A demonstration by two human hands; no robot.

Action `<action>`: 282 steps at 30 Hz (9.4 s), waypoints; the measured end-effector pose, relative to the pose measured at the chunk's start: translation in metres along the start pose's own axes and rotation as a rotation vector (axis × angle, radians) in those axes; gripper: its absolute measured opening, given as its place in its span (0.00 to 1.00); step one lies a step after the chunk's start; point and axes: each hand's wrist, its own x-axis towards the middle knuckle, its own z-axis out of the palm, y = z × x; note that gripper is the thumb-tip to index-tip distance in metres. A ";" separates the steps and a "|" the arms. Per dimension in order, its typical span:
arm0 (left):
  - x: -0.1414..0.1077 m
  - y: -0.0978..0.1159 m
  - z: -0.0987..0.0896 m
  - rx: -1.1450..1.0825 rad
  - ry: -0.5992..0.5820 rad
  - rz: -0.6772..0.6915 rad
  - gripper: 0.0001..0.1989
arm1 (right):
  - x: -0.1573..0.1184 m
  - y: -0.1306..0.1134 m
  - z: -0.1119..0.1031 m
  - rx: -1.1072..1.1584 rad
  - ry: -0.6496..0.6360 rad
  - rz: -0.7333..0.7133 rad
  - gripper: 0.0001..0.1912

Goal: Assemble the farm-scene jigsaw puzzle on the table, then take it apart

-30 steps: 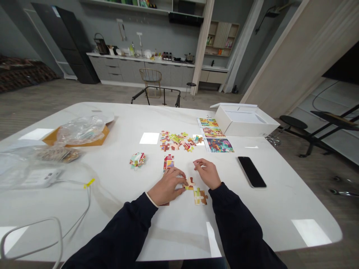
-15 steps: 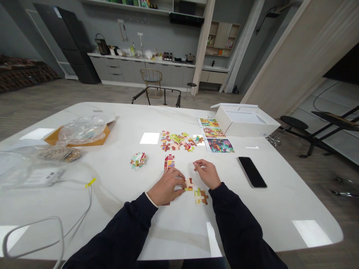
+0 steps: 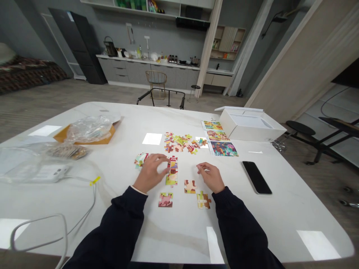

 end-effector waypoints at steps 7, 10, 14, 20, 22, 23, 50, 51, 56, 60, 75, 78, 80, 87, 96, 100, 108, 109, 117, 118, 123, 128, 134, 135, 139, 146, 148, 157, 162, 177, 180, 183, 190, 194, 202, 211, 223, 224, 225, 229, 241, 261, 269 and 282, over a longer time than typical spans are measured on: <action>-0.020 -0.063 -0.029 0.318 0.174 -0.495 0.23 | -0.001 -0.002 0.002 0.014 -0.020 0.014 0.22; -0.023 -0.065 -0.027 0.315 0.186 -0.510 0.18 | -0.001 -0.003 0.002 0.012 -0.010 0.019 0.22; -0.021 -0.064 -0.026 0.272 0.201 -0.497 0.15 | -0.001 -0.003 0.001 0.007 -0.013 0.023 0.23; -0.021 -0.067 -0.028 0.205 0.212 -0.539 0.17 | -0.001 -0.001 0.001 0.025 -0.025 0.019 0.23; -0.019 -0.063 -0.030 0.191 0.224 -0.550 0.17 | -0.001 -0.001 0.001 0.036 -0.021 0.017 0.24; -0.018 -0.058 -0.030 0.184 0.240 -0.548 0.17 | -0.001 -0.003 0.001 0.046 -0.015 0.020 0.24; -0.015 0.051 0.022 -0.366 0.190 -0.003 0.14 | -0.012 -0.031 0.009 0.444 -0.124 0.128 0.25; -0.014 0.050 0.021 -0.348 0.256 -0.033 0.12 | -0.010 -0.030 0.007 0.451 -0.037 0.127 0.26; -0.012 0.040 0.017 -0.284 0.535 -0.215 0.11 | -0.004 -0.027 -0.002 0.457 0.173 0.166 0.30; -0.013 0.036 0.020 -0.279 0.477 -0.242 0.11 | -0.003 -0.023 -0.001 0.431 0.120 0.165 0.29; -0.016 0.044 0.025 -0.329 0.015 -0.099 0.12 | -0.004 -0.021 0.005 0.397 -0.036 0.167 0.27; -0.017 0.041 0.027 -0.290 -0.008 -0.138 0.14 | -0.003 -0.019 0.006 0.389 -0.045 0.174 0.26; -0.018 0.036 0.028 -0.234 -0.005 -0.169 0.14 | -0.003 -0.018 0.006 0.384 -0.037 0.173 0.26; -0.019 0.020 0.033 -0.020 0.056 -0.176 0.12 | 0.002 -0.016 -0.001 0.462 0.018 0.185 0.25; -0.018 0.015 0.041 0.000 -0.056 -0.170 0.14 | 0.063 -0.027 0.027 0.239 -0.032 0.050 0.19; -0.018 0.014 0.041 -0.005 -0.067 -0.176 0.15 | 0.095 -0.028 0.059 0.182 -0.063 -0.004 0.16; -0.016 0.021 0.038 0.007 -0.056 -0.172 0.13 | 0.113 -0.015 0.086 -0.005 -0.087 -0.081 0.07; -0.016 0.021 0.038 0.007 -0.058 -0.174 0.12 | 0.114 -0.014 0.087 -0.032 -0.088 -0.092 0.06; -0.017 0.021 0.039 0.023 -0.073 -0.177 0.11 | 0.116 -0.014 0.087 -0.227 -0.056 -0.164 0.08; -0.017 0.021 0.039 0.024 -0.070 -0.175 0.11 | 0.116 -0.014 0.087 -0.247 -0.054 -0.173 0.08; -0.016 0.020 0.039 0.026 -0.066 -0.178 0.11 | 0.114 -0.014 0.086 -0.333 -0.061 -0.217 0.06; -0.017 0.020 0.040 0.028 -0.063 -0.184 0.11 | 0.115 -0.012 0.085 -0.386 -0.092 -0.270 0.10; -0.016 0.021 0.039 0.022 -0.059 -0.176 0.11 | 0.113 -0.018 0.087 -0.450 -0.127 -0.353 0.13; -0.016 0.021 0.039 0.022 -0.059 -0.176 0.11 | 0.111 -0.019 0.088 -0.469 -0.128 -0.371 0.14; -0.016 0.022 0.039 0.032 -0.057 -0.174 0.10 | 0.106 -0.028 0.091 -0.604 -0.129 -0.492 0.15; -0.016 0.021 0.041 0.038 -0.067 -0.183 0.12 | 0.106 -0.033 0.091 -0.679 -0.194 -0.551 0.17; -0.016 0.021 0.040 0.035 -0.065 -0.180 0.11 | 0.108 -0.030 0.089 -0.670 -0.205 -0.550 0.17; -0.017 0.022 0.040 0.029 -0.066 -0.177 0.11 | 0.115 -0.021 0.085 -0.569 -0.206 -0.512 0.16; -0.016 0.022 0.038 0.027 -0.071 -0.185 0.11 | 0.113 -0.024 0.086 -0.599 -0.214 -0.575 0.17; -0.015 0.023 0.038 0.093 -0.137 -0.193 0.16 | 0.117 -0.037 0.087 -0.809 -0.338 -0.645 0.22; -0.016 0.022 0.039 0.098 -0.140 -0.185 0.16 | 0.122 -0.035 0.088 -0.850 -0.349 -0.629 0.23; -0.016 0.021 0.039 0.101 -0.140 -0.185 0.17 | 0.127 -0.032 0.089 -0.854 -0.377 -0.601 0.25; -0.016 0.021 0.039 0.101 -0.134 -0.183 0.17 | 0.127 -0.027 0.086 -0.826 -0.357 -0.626 0.26; -0.016 0.021 0.039 0.102 -0.129 -0.181 0.17 | 0.119 -0.021 0.076 -0.829 -0.389 -0.617 0.24; -0.015 0.020 0.038 0.087 -0.129 -0.181 0.16 | 0.113 -0.030 0.084 -0.847 -0.394 -0.570 0.27; -0.015 0.020 0.038 0.088 -0.142 -0.189 0.17 | 0.118 -0.043 0.094 -0.880 -0.438 -0.519 0.27; -0.016 0.018 0.039 0.080 -0.132 -0.181 0.17 | 0.101 -0.027 0.031 -0.772 -0.199 -0.380 0.22; -0.017 0.018 0.039 0.082 -0.129 -0.179 0.17 | 0.095 -0.022 0.021 -0.777 -0.186 -0.370 0.21; -0.017 0.017 0.040 0.085 -0.125 -0.177 0.17 | 0.089 -0.017 0.013 -0.783 -0.176 -0.366 0.20; -0.018 0.016 0.040 0.095 -0.124 -0.174 0.17 | 0.069 0.001 0.002 -0.801 -0.227 -0.433 0.20; -0.017 0.016 0.040 0.090 -0.132 -0.178 0.16 | 0.103 0.010 0.017 -0.733 -0.259 -0.362 0.25; -0.018 0.014 0.041 0.087 -0.125 -0.175 0.17 | 0.112 0.036 0.005 -0.756 -0.065 -0.329 0.24; -0.017 0.017 0.039 0.078 -0.132 -0.191 0.16 | 0.128 0.033 0.001 -0.678 -0.020 -0.351 0.18; -0.015 0.016 0.040 -0.009 -0.057 -0.175 0.16 | 0.130 0.035 0.003 -0.614 0.082 -0.346 0.18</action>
